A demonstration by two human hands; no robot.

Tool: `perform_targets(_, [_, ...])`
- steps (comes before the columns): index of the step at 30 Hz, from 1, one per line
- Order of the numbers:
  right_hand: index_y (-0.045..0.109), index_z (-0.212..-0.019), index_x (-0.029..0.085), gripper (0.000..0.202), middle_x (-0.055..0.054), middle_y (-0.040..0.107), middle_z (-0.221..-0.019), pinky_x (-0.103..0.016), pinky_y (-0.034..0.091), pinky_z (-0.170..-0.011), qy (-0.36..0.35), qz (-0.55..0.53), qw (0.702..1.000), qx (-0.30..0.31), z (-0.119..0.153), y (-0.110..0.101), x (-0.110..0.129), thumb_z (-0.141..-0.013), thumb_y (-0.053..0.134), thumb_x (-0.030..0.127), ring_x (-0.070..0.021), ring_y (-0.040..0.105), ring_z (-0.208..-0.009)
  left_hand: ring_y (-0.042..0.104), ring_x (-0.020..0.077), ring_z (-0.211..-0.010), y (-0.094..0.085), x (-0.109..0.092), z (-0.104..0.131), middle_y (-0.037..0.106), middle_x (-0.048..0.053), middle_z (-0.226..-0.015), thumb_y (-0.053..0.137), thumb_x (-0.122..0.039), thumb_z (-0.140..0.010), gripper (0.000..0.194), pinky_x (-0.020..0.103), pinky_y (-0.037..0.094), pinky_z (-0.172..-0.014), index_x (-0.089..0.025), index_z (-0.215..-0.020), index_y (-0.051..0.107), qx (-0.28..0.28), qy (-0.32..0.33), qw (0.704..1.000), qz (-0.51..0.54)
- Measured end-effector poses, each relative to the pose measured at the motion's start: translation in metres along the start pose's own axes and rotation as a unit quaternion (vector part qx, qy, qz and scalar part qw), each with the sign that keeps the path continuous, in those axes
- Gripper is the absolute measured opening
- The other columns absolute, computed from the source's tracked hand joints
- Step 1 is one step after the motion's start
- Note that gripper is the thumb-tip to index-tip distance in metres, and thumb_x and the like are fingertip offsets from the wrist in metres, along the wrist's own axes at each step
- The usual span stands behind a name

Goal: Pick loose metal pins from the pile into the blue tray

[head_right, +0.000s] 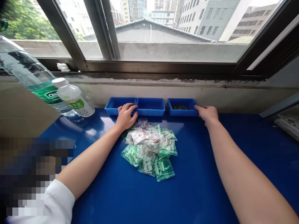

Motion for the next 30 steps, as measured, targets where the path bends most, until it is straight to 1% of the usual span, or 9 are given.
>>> perform_targets(3, [0.061,-0.071,0.011,0.020,-0.010,0.055,-0.051,-0.033,0.030,-0.047,0.090,0.023,0.995,0.031,0.001,-0.001,0.007,-0.066,0.068,0.029,-0.0164,0.046,-0.048,0.052,0.0239,-0.114,0.000,0.000,0.000,0.059,0.009,-0.121,0.048,-0.028,-0.087,0.030,0.040,0.031,-0.097,-0.022,-0.114,0.061,0.000,-0.002,1.000,0.008])
perform_targets(8, [0.061,-0.067,0.010,0.013,-0.014,0.060,-0.059,-0.032,0.037,-0.043,0.128,0.018,0.989,0.075,0.012,-0.013,0.010,-0.059,0.070,0.016,-0.0208,0.055,-0.053,0.049,0.0235,-0.119,0.000,0.001,0.001,0.059,0.009,-0.122,0.049,-0.027,-0.086,0.029,0.040,0.029,-0.101,-0.021,-0.112,0.062,-0.019,0.007,1.000,0.017])
perform_targets(12, [0.057,-0.067,0.014,0.014,-0.010,0.058,-0.063,-0.044,0.050,-0.051,0.156,-0.092,0.979,0.095,0.026,-0.028,0.000,-0.058,0.067,0.013,-0.0242,0.058,-0.057,0.047,0.0244,-0.121,-0.004,-0.001,0.003,0.057,0.009,-0.123,0.050,-0.025,-0.085,0.028,0.040,0.029,-0.103,-0.021,-0.110,0.061,-0.049,0.006,0.999,0.019])
perform_targets(14, [0.052,-0.064,0.017,0.017,-0.006,0.053,-0.061,-0.050,0.052,-0.054,0.184,-0.154,0.965,0.108,0.033,-0.034,-0.006,-0.055,0.064,0.009,-0.0235,0.057,-0.056,0.048,0.0247,-0.118,-0.007,-0.004,0.006,0.057,0.009,-0.121,0.051,-0.025,-0.085,0.025,0.041,0.031,-0.101,-0.021,-0.108,0.062,-0.062,0.006,0.998,0.021])
perform_targets(17, [0.050,-0.065,0.019,0.019,-0.006,0.053,-0.065,-0.051,0.053,-0.055,0.206,-0.207,0.951,0.104,0.043,-0.038,-0.014,-0.055,0.064,0.012,-0.0224,0.056,-0.059,0.052,0.0233,-0.108,-0.013,-0.006,0.011,0.061,0.009,-0.110,0.050,-0.025,-0.085,0.020,0.040,0.036,-0.096,-0.021,-0.100,0.064,-0.075,0.025,0.996,0.040])
perform_targets(20, [0.047,-0.065,0.020,0.017,-0.004,0.050,-0.062,-0.040,0.048,-0.046,0.198,-0.223,0.952,0.065,0.052,-0.040,-0.015,-0.056,0.060,0.013,-0.0182,0.050,-0.053,0.056,0.0196,-0.093,-0.018,-0.008,0.017,0.064,0.007,-0.093,0.049,-0.024,-0.085,0.016,0.036,0.042,-0.088,-0.019,-0.091,0.064,-0.066,0.067,0.991,0.093])
perform_targets(24, [0.045,-0.061,0.021,0.008,-0.008,0.048,-0.056,-0.032,0.027,-0.036,0.168,-0.245,0.955,0.018,0.065,-0.044,-0.003,-0.055,0.050,0.018,-0.0196,0.048,-0.046,0.058,0.0157,-0.075,-0.019,-0.009,0.023,0.064,0.004,-0.075,0.048,-0.022,-0.085,0.015,0.030,0.047,-0.076,-0.018,-0.081,0.062,-0.014,0.098,0.980,0.175])
perform_targets(26, [0.044,-0.059,0.021,0.006,-0.008,0.047,-0.058,-0.031,0.021,-0.036,0.126,-0.288,0.948,0.040,0.074,-0.045,0.008,-0.056,0.048,0.021,-0.0187,0.046,-0.043,0.059,0.0149,-0.072,-0.018,-0.010,0.025,0.065,0.003,-0.073,0.050,-0.022,-0.083,0.013,0.028,0.048,-0.072,-0.019,-0.079,0.062,0.012,0.098,0.976,0.195])
perform_targets(30, [0.035,-0.055,0.023,0.017,0.000,0.035,-0.052,-0.030,0.017,-0.034,0.092,-0.316,0.943,0.050,0.094,-0.043,0.026,-0.050,0.049,0.018,-0.0121,0.032,-0.035,0.061,0.0138,-0.069,-0.014,-0.010,0.026,0.067,0.003,-0.075,0.053,-0.022,-0.079,0.012,0.026,0.048,-0.067,-0.019,-0.080,0.064,0.062,0.098,0.970,0.212])
Point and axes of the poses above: each hand's wrist, its own z-axis away from the middle knuckle, its own y-axis out of the palm, x = y × z, the point moved 1 cm from there along -z, towards the middle knuckle
